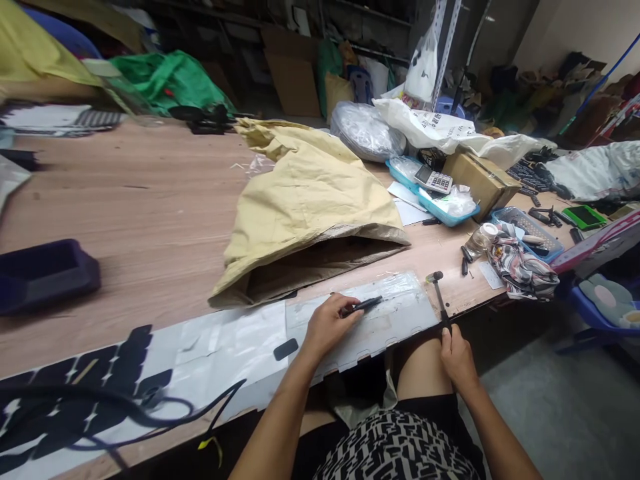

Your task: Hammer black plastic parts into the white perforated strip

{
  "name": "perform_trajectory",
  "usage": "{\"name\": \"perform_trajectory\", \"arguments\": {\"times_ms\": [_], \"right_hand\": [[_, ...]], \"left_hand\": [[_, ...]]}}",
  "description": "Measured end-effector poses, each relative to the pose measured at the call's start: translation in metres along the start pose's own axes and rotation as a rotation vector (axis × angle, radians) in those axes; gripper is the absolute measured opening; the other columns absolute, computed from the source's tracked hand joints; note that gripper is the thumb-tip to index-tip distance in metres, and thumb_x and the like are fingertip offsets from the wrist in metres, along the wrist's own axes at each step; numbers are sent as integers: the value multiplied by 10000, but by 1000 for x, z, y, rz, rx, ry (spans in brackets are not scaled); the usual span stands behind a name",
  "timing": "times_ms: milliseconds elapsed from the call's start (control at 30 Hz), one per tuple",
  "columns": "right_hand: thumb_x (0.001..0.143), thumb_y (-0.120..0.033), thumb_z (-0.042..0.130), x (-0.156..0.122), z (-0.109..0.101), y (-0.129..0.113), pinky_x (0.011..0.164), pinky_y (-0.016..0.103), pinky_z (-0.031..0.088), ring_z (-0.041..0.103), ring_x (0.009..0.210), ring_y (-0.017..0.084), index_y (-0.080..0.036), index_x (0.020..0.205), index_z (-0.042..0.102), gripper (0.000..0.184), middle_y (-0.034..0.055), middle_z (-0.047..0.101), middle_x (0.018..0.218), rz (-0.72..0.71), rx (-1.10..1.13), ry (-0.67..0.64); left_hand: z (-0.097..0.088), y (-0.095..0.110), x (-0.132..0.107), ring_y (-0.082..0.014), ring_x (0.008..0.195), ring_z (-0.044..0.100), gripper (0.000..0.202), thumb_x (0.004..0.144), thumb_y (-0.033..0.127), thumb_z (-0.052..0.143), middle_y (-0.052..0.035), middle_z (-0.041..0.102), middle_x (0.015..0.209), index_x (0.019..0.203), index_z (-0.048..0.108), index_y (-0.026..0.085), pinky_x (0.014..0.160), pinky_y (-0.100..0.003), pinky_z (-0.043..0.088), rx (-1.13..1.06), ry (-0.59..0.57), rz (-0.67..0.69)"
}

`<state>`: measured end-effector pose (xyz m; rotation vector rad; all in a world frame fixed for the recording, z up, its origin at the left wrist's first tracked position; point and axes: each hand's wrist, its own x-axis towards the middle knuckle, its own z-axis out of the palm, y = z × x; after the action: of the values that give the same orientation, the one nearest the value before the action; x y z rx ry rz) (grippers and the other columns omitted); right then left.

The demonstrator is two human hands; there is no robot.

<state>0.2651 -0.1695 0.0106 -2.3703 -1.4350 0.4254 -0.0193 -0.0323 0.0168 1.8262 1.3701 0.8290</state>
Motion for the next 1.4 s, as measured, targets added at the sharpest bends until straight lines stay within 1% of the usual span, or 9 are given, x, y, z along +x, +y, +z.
{"name": "perform_trajectory", "arguments": {"times_ms": [200,333,467,600,733,1000,1133,1267,1400], "right_hand": [[955,-457,294,-10,-7,-9,592,256,362,582,634,187,-222,792,523,366,45,632,679,-53,173,19],[962,-473,320,-27,-10,-26,560,244,349,547,577,165,-217,798,537,374,22,607,646,-162,199,5],[978,-441,318,-38,-12,-41,588,240,374,565,606,166,-202,859,564,363,27,612,680,-275,203,-48],[989,-404,327,-45,-12,-49,617,245,383,580,657,168,-192,879,583,350,44,616,742,-341,135,-70],[999,-376,334,-49,-7,-53,610,250,371,588,655,167,-194,909,588,325,34,619,729,-401,88,-89],[1004,-373,326,-47,-1,-53,588,258,353,604,640,171,-193,890,588,338,30,628,693,-387,55,-74],[1004,-370,329,-50,-3,-58,606,248,370,610,664,167,-192,930,593,327,34,647,727,-419,72,-106],[999,-365,325,-53,3,-61,605,244,374,614,670,169,-188,922,590,329,40,653,729,-442,42,-135],[989,-408,333,-47,4,-56,611,243,385,617,674,178,-199,899,594,347,41,652,725,-383,42,-104]], "left_hand": [[14,-1,-7,-196,905,623,218,802,380,597,-7,669,928,958,703,269,751,-286,458,167,21,17],[16,-3,-7,-178,905,613,234,823,375,595,5,655,927,1003,707,277,717,-273,435,207,18,32],[15,-5,-6,-161,892,607,245,829,373,606,17,635,912,1030,712,282,698,-260,423,173,-10,21],[14,-7,-5,-151,853,608,233,827,382,616,22,632,904,1009,726,287,683,-257,421,149,-18,6],[15,-8,-5,-150,862,609,237,829,374,616,21,637,918,1021,729,293,685,-257,421,137,-14,12],[16,-10,-3,-150,864,603,223,823,384,627,23,631,904,1000,737,305,692,-258,418,140,-18,15],[16,-11,-3,-148,847,593,227,830,385,618,17,623,890,1010,733,306,688,-258,413,126,-18,37],[14,-8,-3,-147,822,585,180,836,363,607,17,607,838,943,737,300,657,-255,391,128,-19,30],[14,-6,-4,-149,822,591,200,828,369,618,19,619,856,981,733,309,650,-256,392,127,-18,29]]}}
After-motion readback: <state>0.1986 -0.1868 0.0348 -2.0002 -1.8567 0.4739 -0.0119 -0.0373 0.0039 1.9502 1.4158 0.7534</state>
